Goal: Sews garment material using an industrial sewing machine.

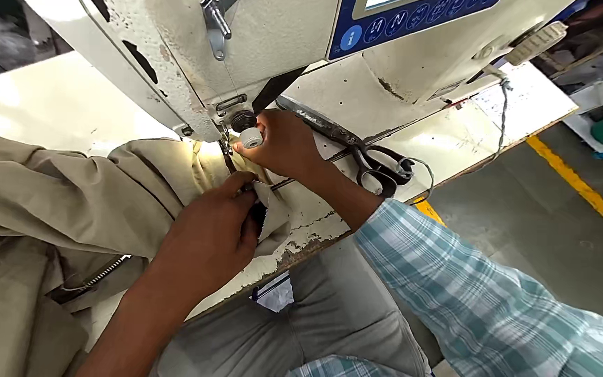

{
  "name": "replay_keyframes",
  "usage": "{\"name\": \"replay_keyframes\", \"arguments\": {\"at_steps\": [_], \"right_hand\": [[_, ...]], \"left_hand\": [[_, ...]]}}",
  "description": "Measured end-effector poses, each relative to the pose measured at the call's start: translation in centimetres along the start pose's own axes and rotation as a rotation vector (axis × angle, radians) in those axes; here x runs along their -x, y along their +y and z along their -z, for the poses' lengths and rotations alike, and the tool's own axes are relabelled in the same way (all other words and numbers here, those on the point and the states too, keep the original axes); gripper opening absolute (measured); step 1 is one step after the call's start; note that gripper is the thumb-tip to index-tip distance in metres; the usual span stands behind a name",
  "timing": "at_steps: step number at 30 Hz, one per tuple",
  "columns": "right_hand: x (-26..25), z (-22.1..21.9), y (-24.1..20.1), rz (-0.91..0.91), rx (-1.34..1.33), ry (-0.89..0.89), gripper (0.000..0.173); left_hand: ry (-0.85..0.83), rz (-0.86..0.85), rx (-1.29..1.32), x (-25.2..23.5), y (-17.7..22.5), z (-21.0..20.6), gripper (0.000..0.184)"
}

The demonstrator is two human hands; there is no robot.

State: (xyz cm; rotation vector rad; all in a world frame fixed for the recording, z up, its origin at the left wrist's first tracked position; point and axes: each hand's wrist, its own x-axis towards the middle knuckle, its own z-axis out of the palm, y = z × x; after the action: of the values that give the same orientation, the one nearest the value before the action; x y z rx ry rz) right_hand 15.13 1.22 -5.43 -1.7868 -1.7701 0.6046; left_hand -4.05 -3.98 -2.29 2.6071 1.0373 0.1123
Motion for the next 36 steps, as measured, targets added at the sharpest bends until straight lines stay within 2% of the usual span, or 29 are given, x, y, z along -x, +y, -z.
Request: {"name": "replay_keyframes", "arguments": {"at_steps": [3, 5, 7, 9, 13, 16, 17, 19, 22, 24, 26, 28, 31, 36], "right_hand": [[0.6, 0.1, 0.4, 0.024, -0.06, 0.035, 0.031], [2.1, 1.3, 0.7, 0.058, -0.174, 0.018, 0.031], [5.1, 3.4, -0.1, 0.039, -0.211, -0.08, 0.038], [8.1, 4.5, -1.3, 0.006, -0.09, -0.171, 0.043], [11.0, 3.3, -3.0, 0.119, 0.165, -0.034, 0.015], [11.5, 2.7, -3.6, 0.318, 0.331, 0.115, 0.006], [11.7, 2.7, -3.7, 0.376, 0.358, 0.117, 0.006], [12.2, 3.1, -3.9, 0.418, 0.359, 0.008, 0.008], [11.8, 4.8, -3.5, 0.299, 0.191, -0.133, 0.012], [10.4, 5.4, -3.0, 0.234, 0.102, -0.073, 0.017], [8.6, 5.1, -2.6, 0.182, 0.135, -0.08, 0.02], [7.1, 4.7, -2.8, 0.143, 0.187, -0.201, 0.03], [6.0, 4.5, -3.7, 0.127, 0.213, -0.299, 0.025], [5.5, 4.3, -4.5, 0.093, 0.269, -0.334, 0.023]], "left_hand": [[0.042, 0.017, -0.005, 0.3, 0.0, -0.2, 0.019], [0.07, 0.032, -0.013, 0.4, 0.1, -0.3, 0.023], [0.088, 0.036, -0.006, 0.7, 0.0, -0.8, 0.027], [0.083, 0.031, 0.003, 0.8, 0.1, -0.9, 0.026], [0.061, 0.023, -0.002, 0.7, 0.0, -0.9, 0.034], [0.068, 0.016, 0.01, 0.7, -0.3, -1.1, 0.032], [0.068, 0.011, 0.016, 0.8, -0.3, -1.0, 0.034], [0.06, 0.005, 0.016, 0.8, -0.2, -0.9, 0.034], [0.065, -0.002, 0.02, 0.7, -0.2, -0.9, 0.031], [0.075, -0.005, 0.016, 0.7, -0.3, -1.1, 0.033], [0.06, 0.014, 0.008, 0.7, -0.2, -1.1, 0.036], [0.049, 0.029, 0.006, 0.7, -0.2, -1.1, 0.035], [0.05, 0.034, 0.013, 0.7, -0.3, -1.1, 0.036], [0.048, 0.04, 0.012, 0.6, -0.3, -1.1, 0.033]]}}
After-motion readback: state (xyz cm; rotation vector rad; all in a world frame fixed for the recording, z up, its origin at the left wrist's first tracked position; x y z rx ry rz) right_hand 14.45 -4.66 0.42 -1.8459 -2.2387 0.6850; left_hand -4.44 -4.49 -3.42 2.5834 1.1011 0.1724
